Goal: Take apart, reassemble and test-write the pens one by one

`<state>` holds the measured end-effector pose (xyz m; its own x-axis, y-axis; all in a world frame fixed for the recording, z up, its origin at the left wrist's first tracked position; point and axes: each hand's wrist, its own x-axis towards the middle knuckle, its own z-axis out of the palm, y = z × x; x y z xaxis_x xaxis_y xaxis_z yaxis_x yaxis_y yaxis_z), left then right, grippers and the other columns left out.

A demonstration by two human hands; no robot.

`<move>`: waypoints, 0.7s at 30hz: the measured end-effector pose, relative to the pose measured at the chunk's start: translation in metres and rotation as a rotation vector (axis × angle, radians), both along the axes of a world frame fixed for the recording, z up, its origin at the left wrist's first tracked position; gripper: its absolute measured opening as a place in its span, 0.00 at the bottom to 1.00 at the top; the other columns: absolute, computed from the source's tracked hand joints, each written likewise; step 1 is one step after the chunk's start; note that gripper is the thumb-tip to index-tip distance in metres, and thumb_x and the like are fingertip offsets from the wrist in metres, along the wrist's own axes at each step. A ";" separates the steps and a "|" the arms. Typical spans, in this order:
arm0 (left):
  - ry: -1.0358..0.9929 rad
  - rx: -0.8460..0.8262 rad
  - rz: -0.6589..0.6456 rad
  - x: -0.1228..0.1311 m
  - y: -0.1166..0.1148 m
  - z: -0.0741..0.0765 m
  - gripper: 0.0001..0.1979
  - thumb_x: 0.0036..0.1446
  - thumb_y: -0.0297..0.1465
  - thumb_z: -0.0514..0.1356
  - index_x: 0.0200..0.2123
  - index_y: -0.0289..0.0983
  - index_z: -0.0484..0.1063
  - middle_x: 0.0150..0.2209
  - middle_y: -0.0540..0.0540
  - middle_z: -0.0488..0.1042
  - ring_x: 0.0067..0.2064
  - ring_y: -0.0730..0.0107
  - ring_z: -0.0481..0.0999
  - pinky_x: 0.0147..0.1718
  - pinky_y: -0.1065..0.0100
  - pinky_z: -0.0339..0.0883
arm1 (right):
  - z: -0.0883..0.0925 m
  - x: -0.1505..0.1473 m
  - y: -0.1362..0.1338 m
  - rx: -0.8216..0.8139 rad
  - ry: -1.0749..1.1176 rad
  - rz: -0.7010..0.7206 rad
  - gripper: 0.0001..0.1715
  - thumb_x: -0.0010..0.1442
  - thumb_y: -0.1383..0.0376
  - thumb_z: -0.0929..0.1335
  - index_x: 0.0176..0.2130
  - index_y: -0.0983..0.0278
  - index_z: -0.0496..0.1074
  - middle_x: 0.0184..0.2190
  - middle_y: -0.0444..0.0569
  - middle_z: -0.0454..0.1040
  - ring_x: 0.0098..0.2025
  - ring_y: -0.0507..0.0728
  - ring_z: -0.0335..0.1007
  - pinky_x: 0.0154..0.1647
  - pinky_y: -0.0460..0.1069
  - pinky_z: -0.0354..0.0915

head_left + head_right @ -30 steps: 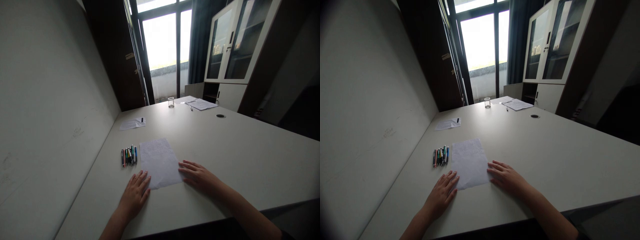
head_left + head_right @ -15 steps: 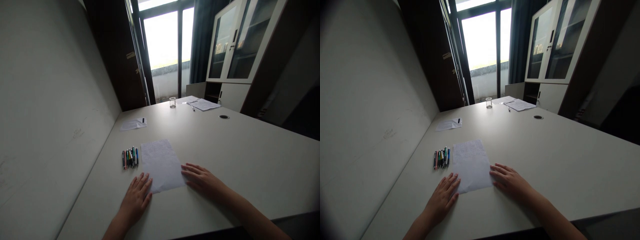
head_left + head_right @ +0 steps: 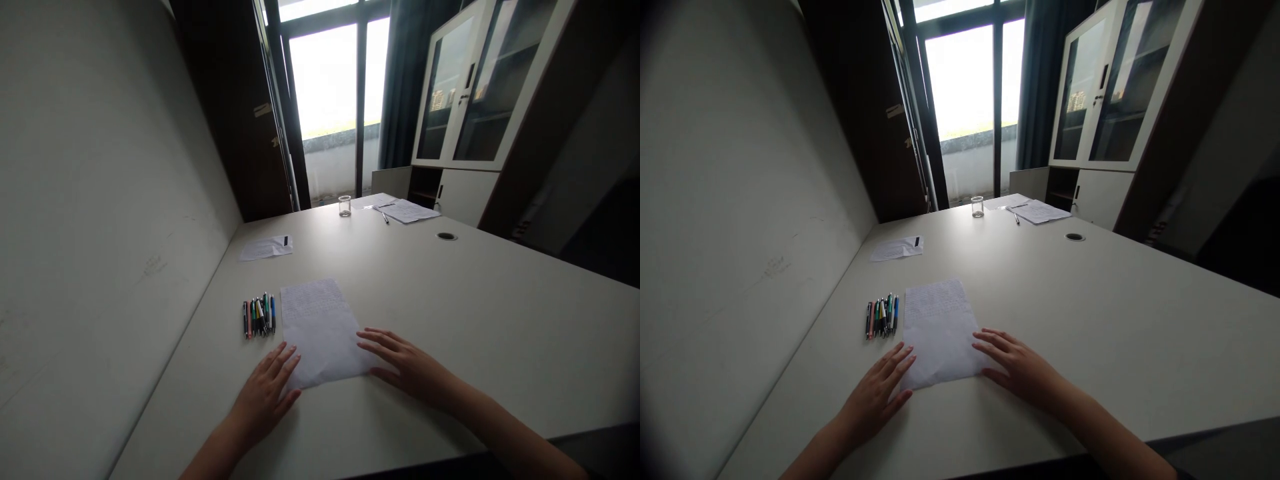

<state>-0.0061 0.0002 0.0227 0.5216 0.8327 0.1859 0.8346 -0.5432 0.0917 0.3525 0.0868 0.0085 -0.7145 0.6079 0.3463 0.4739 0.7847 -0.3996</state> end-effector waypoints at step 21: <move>-0.019 -0.037 -0.033 0.025 0.064 -0.017 0.36 0.66 0.51 0.49 0.70 0.42 0.42 0.71 0.42 0.47 0.71 0.54 0.44 0.66 0.47 0.48 | -0.003 -0.079 0.046 0.001 -0.118 0.138 0.44 0.65 0.44 0.63 0.70 0.62 0.50 0.68 0.57 0.53 0.71 0.66 0.43 0.69 0.64 0.48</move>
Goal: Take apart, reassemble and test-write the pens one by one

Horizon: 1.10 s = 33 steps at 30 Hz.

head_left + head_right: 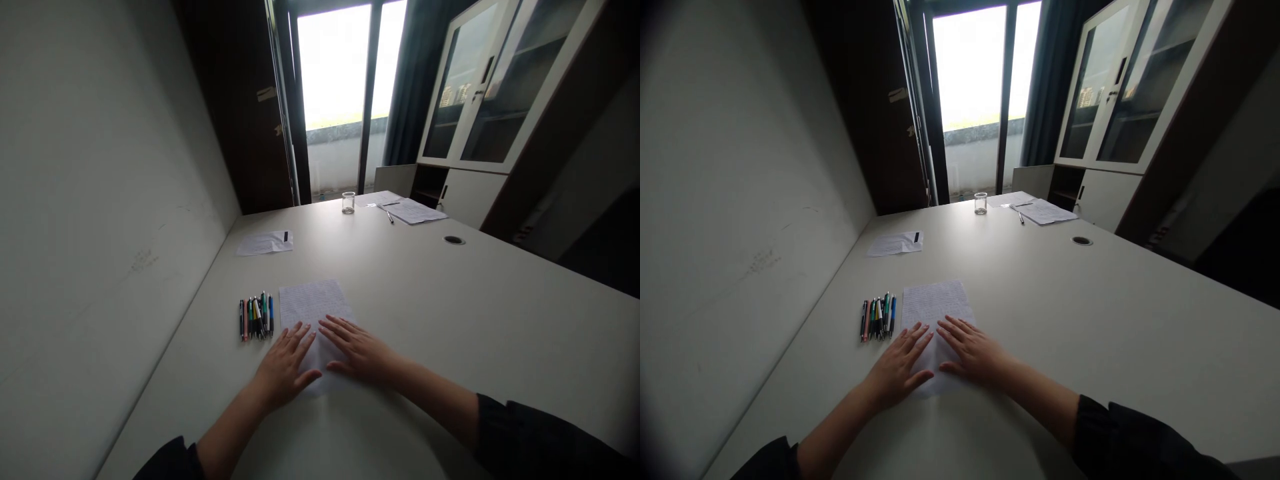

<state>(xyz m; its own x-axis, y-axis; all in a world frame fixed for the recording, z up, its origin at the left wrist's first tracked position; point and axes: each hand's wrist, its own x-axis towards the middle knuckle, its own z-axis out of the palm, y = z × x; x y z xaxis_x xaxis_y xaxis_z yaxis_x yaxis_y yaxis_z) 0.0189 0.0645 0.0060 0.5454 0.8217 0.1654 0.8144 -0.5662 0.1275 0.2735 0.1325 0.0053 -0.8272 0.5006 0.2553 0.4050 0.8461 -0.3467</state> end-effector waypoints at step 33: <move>0.059 -0.050 0.105 -0.001 0.003 -0.007 0.41 0.61 0.58 0.47 0.70 0.47 0.40 0.72 0.46 0.41 0.71 0.52 0.43 0.66 0.48 0.42 | -0.008 -0.004 -0.009 -0.025 -0.105 -0.048 0.49 0.64 0.40 0.60 0.71 0.60 0.40 0.71 0.52 0.44 0.72 0.66 0.36 0.71 0.62 0.38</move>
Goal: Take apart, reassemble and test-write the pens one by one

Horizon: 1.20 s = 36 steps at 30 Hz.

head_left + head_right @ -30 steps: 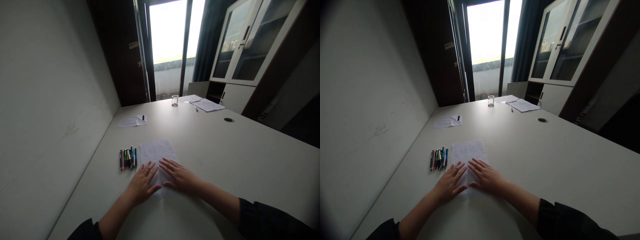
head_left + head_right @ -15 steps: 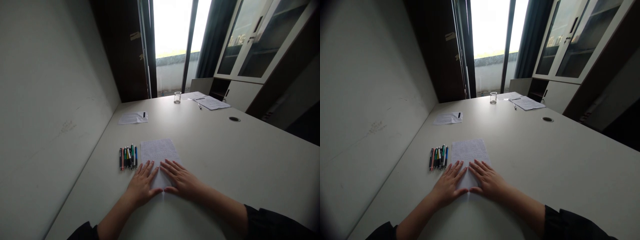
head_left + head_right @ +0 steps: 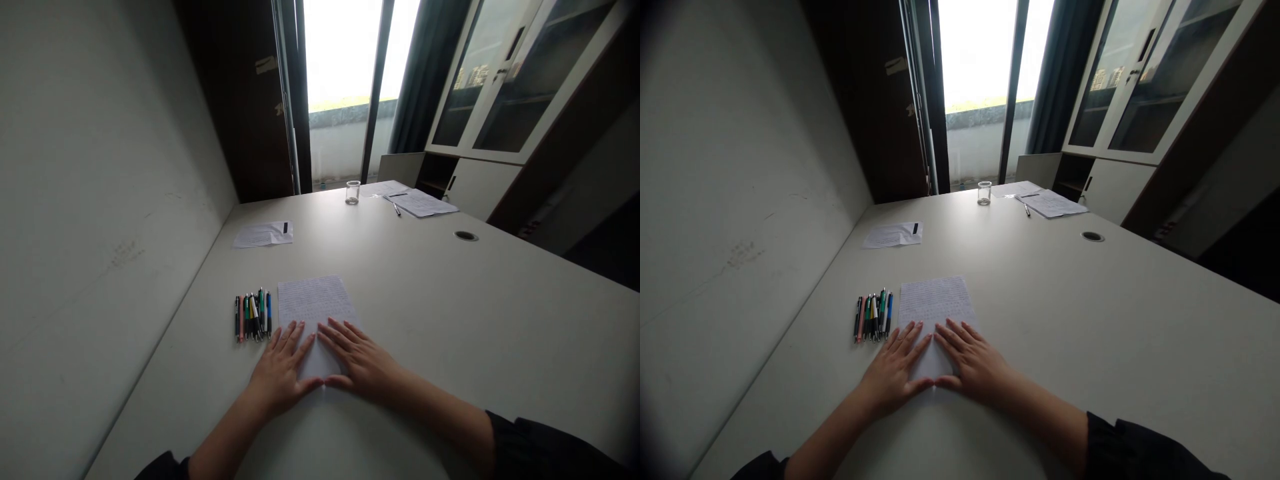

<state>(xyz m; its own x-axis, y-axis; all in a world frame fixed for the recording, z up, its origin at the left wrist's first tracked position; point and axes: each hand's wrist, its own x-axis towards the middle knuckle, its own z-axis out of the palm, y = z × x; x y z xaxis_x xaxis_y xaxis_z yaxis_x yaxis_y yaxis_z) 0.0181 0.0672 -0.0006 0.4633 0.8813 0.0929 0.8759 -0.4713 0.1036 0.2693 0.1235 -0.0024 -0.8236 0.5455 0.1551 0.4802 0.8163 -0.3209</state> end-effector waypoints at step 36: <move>-0.353 0.361 0.319 -0.033 0.004 0.010 0.09 0.64 0.28 0.53 0.40 0.40 0.74 0.38 0.44 0.75 0.44 0.58 0.72 0.48 0.56 0.67 | -0.005 0.074 0.024 0.064 0.258 -0.435 0.14 0.66 0.62 0.62 0.44 0.61 0.76 0.32 0.49 0.76 0.35 0.58 0.72 0.40 0.52 0.67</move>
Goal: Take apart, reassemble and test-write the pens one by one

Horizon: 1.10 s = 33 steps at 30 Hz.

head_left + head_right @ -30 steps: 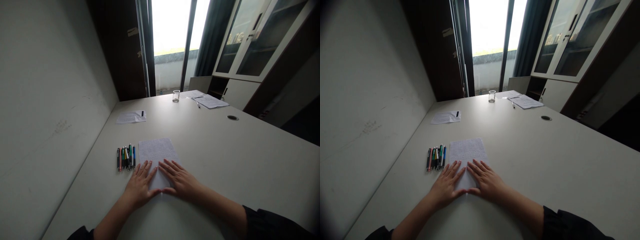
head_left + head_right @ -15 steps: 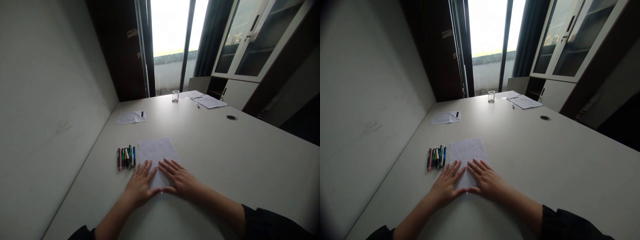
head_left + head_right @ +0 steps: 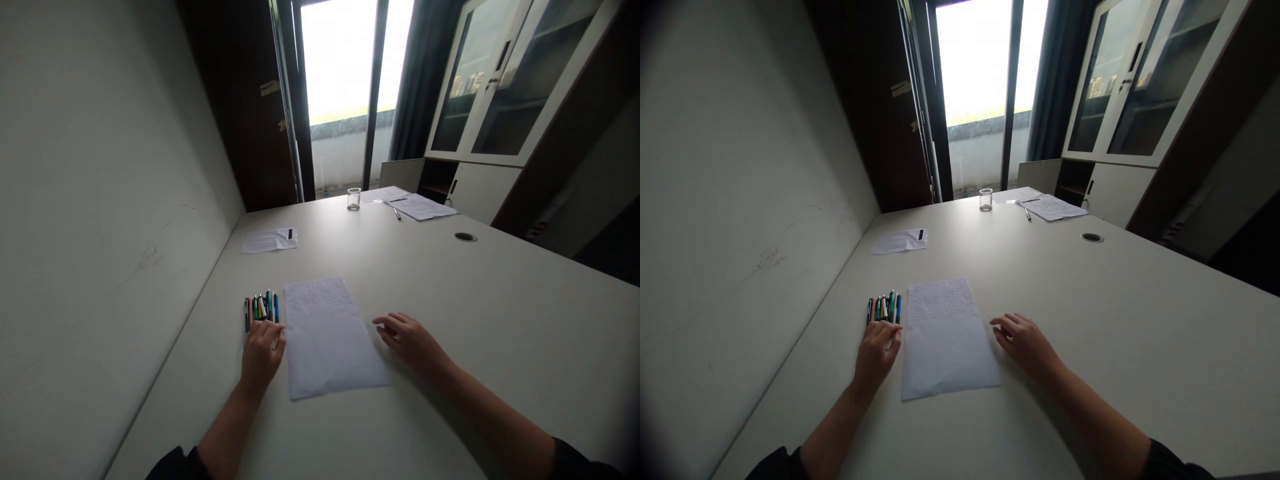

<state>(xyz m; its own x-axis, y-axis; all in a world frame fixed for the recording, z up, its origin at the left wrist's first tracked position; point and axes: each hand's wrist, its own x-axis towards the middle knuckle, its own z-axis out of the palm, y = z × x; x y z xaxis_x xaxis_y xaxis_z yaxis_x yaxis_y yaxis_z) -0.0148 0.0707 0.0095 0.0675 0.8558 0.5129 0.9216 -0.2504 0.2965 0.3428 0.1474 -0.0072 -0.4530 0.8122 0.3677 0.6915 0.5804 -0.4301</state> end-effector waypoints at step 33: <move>0.306 -0.210 0.255 -0.013 0.057 0.019 0.06 0.58 0.34 0.59 0.34 0.41 0.75 0.42 0.40 0.74 0.49 0.50 0.67 0.46 0.56 0.61 | 0.003 0.012 0.009 -0.132 0.139 -0.113 0.18 0.61 0.59 0.62 0.47 0.60 0.75 0.29 0.47 0.75 0.31 0.58 0.72 0.34 0.51 0.67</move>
<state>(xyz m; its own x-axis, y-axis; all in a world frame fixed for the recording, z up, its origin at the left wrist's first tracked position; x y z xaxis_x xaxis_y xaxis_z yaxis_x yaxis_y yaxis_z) -0.0281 0.1274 0.0281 -0.0379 0.9482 0.3153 0.9992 0.0330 0.0210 0.3552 0.1565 -0.0046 -0.3087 0.9001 0.3076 0.6777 0.4350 -0.5929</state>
